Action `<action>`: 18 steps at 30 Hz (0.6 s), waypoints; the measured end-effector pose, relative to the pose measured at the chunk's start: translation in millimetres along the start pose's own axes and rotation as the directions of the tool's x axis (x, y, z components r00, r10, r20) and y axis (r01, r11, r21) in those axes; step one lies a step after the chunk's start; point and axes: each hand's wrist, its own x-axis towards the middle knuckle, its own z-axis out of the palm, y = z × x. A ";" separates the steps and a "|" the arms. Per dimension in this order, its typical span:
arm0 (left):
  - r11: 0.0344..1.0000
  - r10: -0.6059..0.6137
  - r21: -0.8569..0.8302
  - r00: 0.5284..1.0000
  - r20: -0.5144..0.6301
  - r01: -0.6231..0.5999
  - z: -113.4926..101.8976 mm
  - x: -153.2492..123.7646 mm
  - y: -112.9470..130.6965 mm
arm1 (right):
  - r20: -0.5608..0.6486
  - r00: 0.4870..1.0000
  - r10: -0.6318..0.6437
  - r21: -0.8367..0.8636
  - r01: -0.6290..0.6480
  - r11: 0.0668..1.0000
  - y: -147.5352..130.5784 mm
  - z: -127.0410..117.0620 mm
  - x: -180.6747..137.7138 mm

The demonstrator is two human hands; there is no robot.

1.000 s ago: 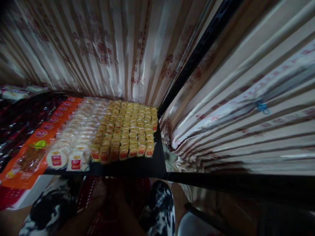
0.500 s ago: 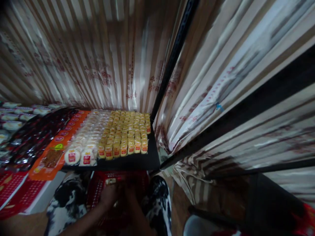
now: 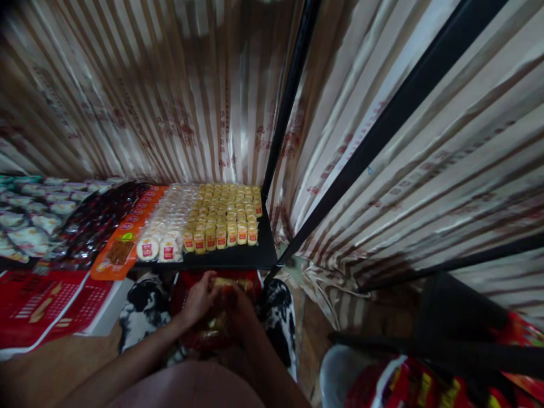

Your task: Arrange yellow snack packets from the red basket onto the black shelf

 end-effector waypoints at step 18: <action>0.949 0.271 -0.152 0.961 -0.050 -0.276 -40.4 30.7 56.8 | 0.109 0.919 0.380 0.490 -0.382 0.784 -73.3 -0.6 -3.8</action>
